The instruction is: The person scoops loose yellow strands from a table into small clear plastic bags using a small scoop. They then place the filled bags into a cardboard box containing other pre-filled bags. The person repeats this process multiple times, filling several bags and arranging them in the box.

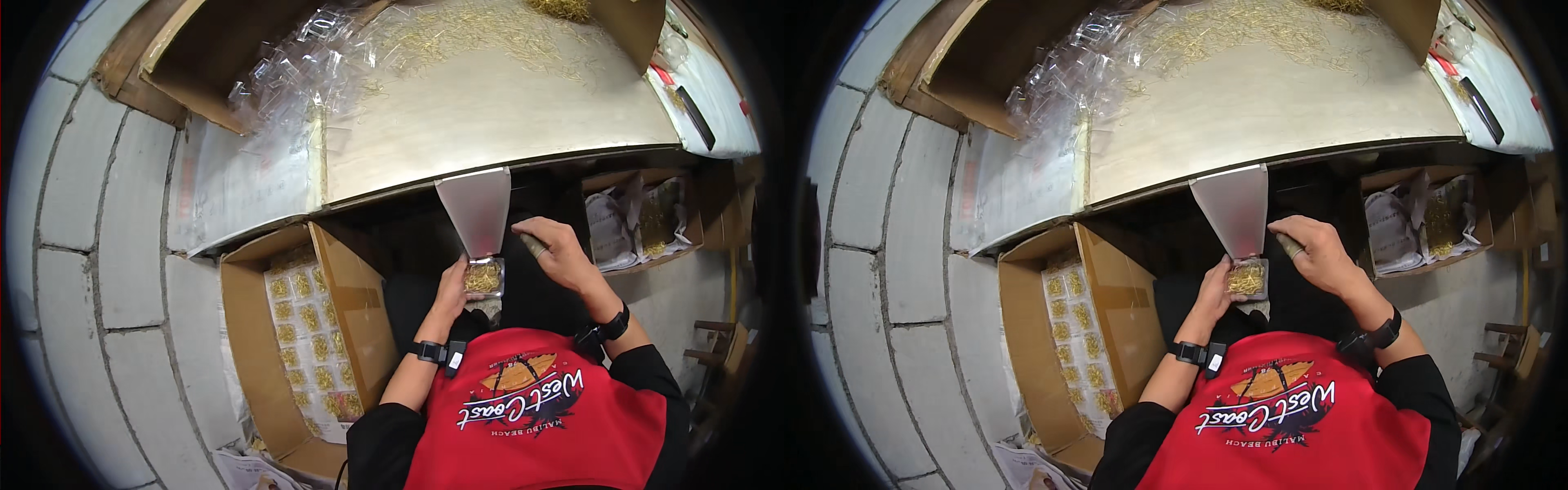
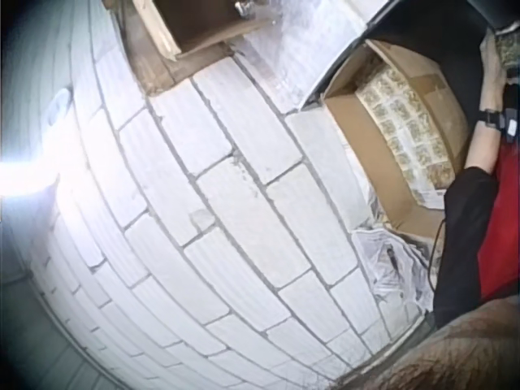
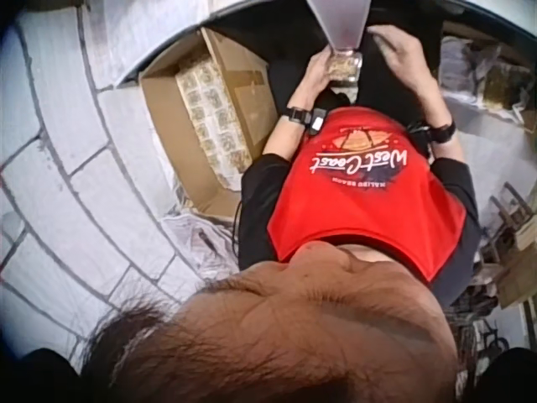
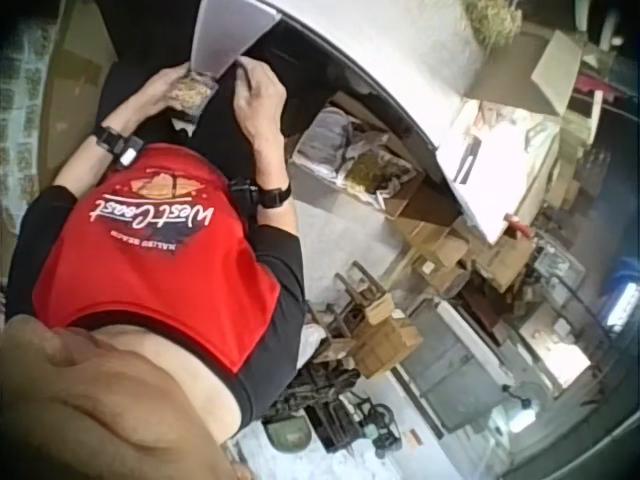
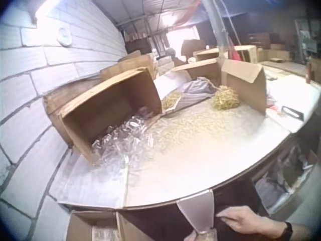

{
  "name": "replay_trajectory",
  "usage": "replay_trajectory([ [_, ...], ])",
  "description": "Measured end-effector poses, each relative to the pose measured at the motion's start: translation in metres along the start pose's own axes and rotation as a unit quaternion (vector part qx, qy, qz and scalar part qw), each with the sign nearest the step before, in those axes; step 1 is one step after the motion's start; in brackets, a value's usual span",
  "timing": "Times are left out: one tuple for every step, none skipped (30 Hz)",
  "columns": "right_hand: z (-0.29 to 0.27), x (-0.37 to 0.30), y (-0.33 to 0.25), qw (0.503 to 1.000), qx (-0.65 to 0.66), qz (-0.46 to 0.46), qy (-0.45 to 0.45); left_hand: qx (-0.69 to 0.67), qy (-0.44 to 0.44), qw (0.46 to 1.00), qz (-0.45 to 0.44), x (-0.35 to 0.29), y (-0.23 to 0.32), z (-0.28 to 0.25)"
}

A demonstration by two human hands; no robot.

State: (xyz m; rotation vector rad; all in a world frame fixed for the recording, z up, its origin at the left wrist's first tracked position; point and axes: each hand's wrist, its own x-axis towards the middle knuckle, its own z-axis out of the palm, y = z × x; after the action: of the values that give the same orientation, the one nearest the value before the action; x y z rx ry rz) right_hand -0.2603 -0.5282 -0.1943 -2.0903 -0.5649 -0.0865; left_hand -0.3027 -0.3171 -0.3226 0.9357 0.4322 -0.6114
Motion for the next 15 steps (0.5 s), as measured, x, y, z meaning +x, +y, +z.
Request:
replay_trajectory([
  [0.0,-0.004,0.002,1.0,0.016,0.021,-0.01,0.009,-0.005,1.0,0.005,-0.006,-0.001,-0.004],
  [0.0,-0.008,0.002,0.998,0.032,0.041,-0.021,0.017,-0.011,1.0,0.01,-0.012,-0.002,-0.008],
  [0.004,-0.011,0.002,0.996,0.051,0.06,-0.032,0.027,-0.013,0.999,0.017,-0.018,0.001,-0.01],
  [0.008,-0.013,0.001,0.996,0.052,0.057,-0.041,0.027,-0.007,0.999,0.031,-0.024,0.003,-0.011],
  [0.014,-0.016,0.001,0.995,0.052,0.065,-0.055,0.027,-0.002,0.999,0.045,-0.03,0.005,-0.01],
  [0.022,-0.018,0.0,0.995,0.043,0.062,-0.058,0.029,0.003,0.998,0.059,-0.037,0.01,-0.005],
  [0.029,-0.019,-0.002,0.996,0.033,0.059,-0.061,0.031,0.007,0.997,0.072,-0.043,0.016,-0.001],
  [0.035,-0.019,-0.003,0.993,0.026,0.076,-0.083,0.034,-0.007,0.996,0.084,-0.047,0.022,0.0],
  [0.041,-0.017,-0.003,0.992,0.046,0.079,-0.09,0.04,-0.007,0.995,0.092,-0.051,0.028,0.004],
  [0.046,-0.014,-0.004,0.99,0.065,0.082,-0.096,0.046,-0.009,0.994,0.1,-0.056,0.034,0.01],
  [0.05,-0.011,-0.003,0.988,0.085,0.085,-0.101,0.053,-0.011,0.993,0.107,-0.061,0.04,0.015],
  [0.052,-0.009,-0.002,0.989,0.07,0.061,-0.112,0.06,-0.007,0.992,0.107,-0.064,0.044,0.018],
  [0.053,-0.008,-0.006,0.995,0.052,0.009,-0.08,0.055,-0.001,0.992,0.116,-0.066,0.046,0.02],
  [0.054,-0.006,-0.012,0.997,0.034,-0.043,-0.047,0.049,0.005,0.991,0.124,-0.067,0.049,0.021],
  [0.055,-0.007,-0.016,0.996,0.014,-0.092,-0.015,0.042,0.01,0.991,0.13,-0.067,0.049,0.022],
])
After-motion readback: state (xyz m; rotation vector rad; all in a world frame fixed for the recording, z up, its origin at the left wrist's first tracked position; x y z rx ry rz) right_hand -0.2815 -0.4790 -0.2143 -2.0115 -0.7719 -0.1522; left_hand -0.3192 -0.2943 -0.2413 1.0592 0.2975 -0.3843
